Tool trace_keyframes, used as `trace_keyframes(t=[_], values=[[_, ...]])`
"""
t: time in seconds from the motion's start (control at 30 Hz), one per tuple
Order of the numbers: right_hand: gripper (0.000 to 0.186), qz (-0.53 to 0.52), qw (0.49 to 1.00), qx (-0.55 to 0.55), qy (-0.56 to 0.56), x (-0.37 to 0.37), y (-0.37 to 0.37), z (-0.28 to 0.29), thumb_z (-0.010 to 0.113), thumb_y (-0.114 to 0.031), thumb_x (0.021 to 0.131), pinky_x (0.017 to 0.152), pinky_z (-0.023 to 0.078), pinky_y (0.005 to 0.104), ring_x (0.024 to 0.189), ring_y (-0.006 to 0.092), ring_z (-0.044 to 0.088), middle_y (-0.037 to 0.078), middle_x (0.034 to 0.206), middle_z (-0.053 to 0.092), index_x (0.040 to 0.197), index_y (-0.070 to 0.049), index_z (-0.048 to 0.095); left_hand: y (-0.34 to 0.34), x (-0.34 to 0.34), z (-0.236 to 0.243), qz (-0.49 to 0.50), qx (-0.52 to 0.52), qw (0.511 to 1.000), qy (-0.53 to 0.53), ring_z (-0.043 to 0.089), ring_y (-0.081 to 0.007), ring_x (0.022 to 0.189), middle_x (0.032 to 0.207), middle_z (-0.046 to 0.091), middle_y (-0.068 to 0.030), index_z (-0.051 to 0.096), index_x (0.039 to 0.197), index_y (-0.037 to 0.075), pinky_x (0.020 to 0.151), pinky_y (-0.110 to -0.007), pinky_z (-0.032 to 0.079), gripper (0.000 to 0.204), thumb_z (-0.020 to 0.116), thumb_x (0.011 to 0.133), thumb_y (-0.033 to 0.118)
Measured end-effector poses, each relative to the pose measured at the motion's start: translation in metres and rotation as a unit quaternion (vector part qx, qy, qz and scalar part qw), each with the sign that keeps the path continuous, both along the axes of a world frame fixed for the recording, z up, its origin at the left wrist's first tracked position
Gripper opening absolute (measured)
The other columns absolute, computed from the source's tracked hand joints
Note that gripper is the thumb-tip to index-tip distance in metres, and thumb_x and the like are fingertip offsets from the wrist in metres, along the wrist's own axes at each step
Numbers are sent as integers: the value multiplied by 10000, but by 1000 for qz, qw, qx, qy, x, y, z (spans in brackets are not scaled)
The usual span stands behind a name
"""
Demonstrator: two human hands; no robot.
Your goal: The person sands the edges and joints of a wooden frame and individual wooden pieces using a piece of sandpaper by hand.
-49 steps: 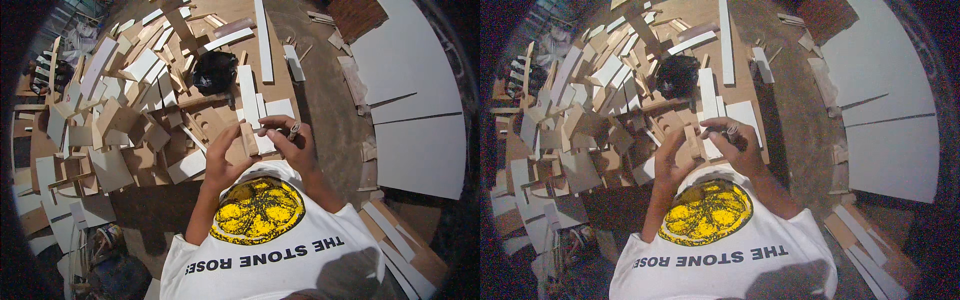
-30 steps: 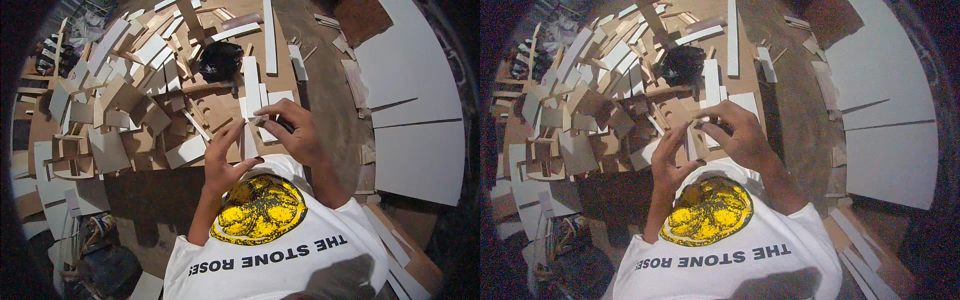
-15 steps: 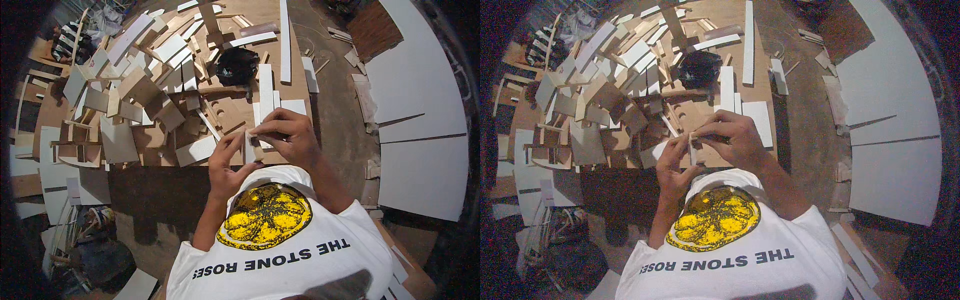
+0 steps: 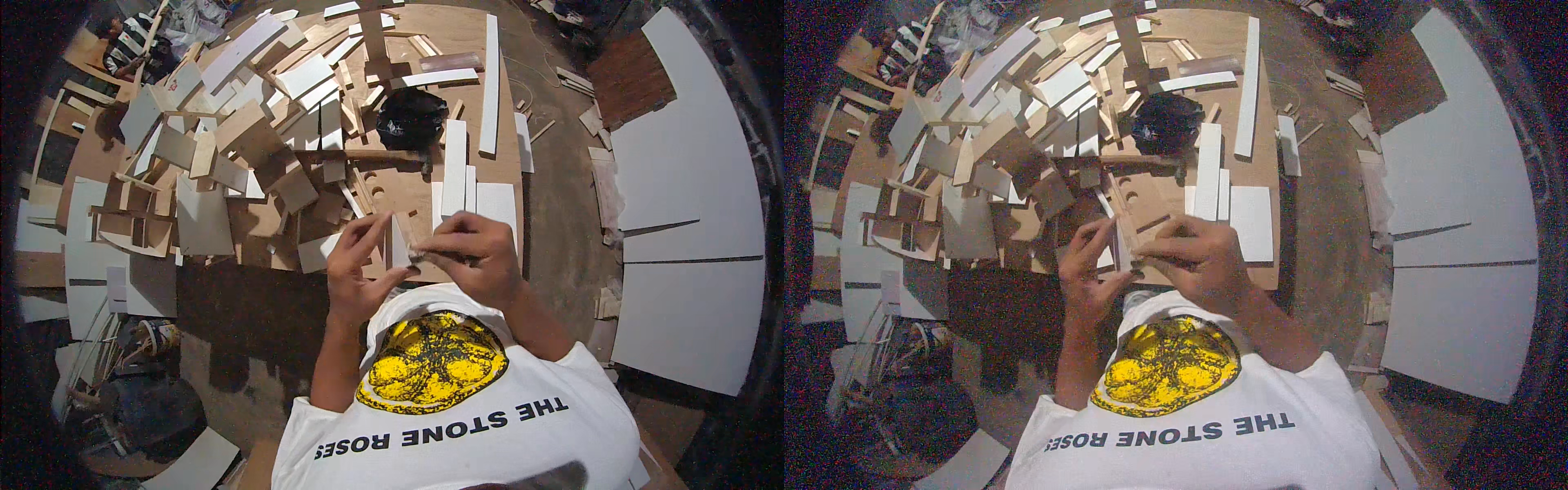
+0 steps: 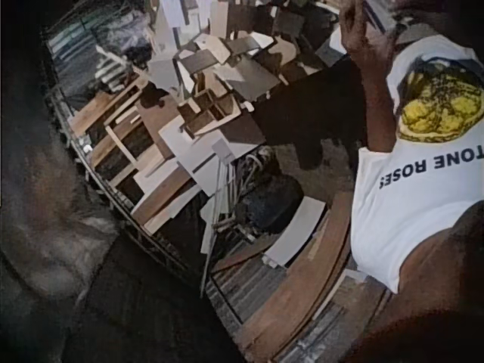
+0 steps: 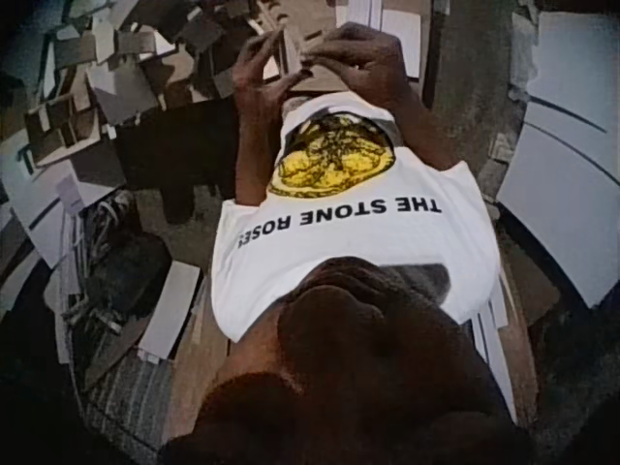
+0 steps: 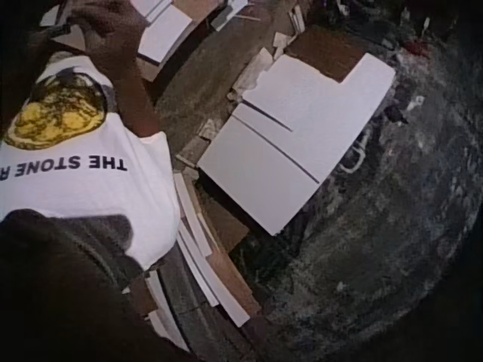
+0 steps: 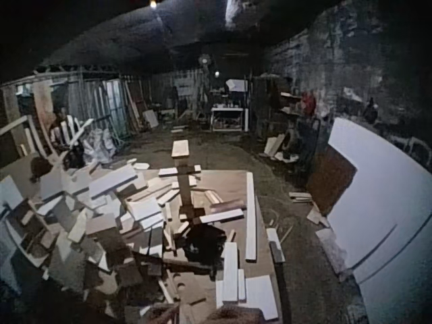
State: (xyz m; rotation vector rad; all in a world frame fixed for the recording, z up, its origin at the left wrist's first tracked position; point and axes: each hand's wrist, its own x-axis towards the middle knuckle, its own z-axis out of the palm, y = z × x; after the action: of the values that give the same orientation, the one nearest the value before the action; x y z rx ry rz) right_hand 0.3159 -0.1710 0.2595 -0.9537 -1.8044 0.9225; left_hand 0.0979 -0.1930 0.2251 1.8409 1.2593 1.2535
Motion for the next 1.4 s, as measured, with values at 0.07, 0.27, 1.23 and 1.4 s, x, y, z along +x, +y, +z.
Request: trace_keyframes(t=[0.07, 0.27, 1.23, 1.4], values=[[181, 1, 1000, -15, 0, -4, 7, 0, 811, -47, 798, 637, 549, 337, 733, 214, 711, 89, 868, 718, 972, -98, 815, -1, -4, -7, -4, 24, 1000, 5, 666, -290, 1107, 1220, 656, -179, 648, 1371, 22, 933, -362, 528, 801, 927, 630, 145], [251, 14, 999, 13, -45, -32, 23, -6, 811, -72, 792, 696, 574, 340, 820, 245, 721, 86, 938, 707, 1033, -141, 803, 20, -37, -18, 1, -6, 998, -65, 639, -285, 1167, 1265, 622, -161, 633, 1364, -20, 1009, -382, 513, 744, 875, 662, 9], [800, -175, 976, -125, 45, -84, -1, -28, 944, -181, 678, 776, 487, 255, 1069, 131, 625, 55, 1211, 632, 1382, -55, 584, 64, -62, -30, -219, -384, 842, -309, 654, -280, 1202, 1379, 603, -164, 508, 1460, -35, 972, -382, 559, 763, 754, 919, 443], [803, -166, 970, -166, 67, -91, -4, -30, 932, -190, 705, 817, 482, 259, 1123, 140, 615, 69, 1266, 626, 1402, -38, 563, 60, -75, -26, -229, -354, 852, -311, 564, -280, 1326, 1460, 539, -140, 524, 1456, -13, 1054, -415, 520, 697, 825, 866, 206]])
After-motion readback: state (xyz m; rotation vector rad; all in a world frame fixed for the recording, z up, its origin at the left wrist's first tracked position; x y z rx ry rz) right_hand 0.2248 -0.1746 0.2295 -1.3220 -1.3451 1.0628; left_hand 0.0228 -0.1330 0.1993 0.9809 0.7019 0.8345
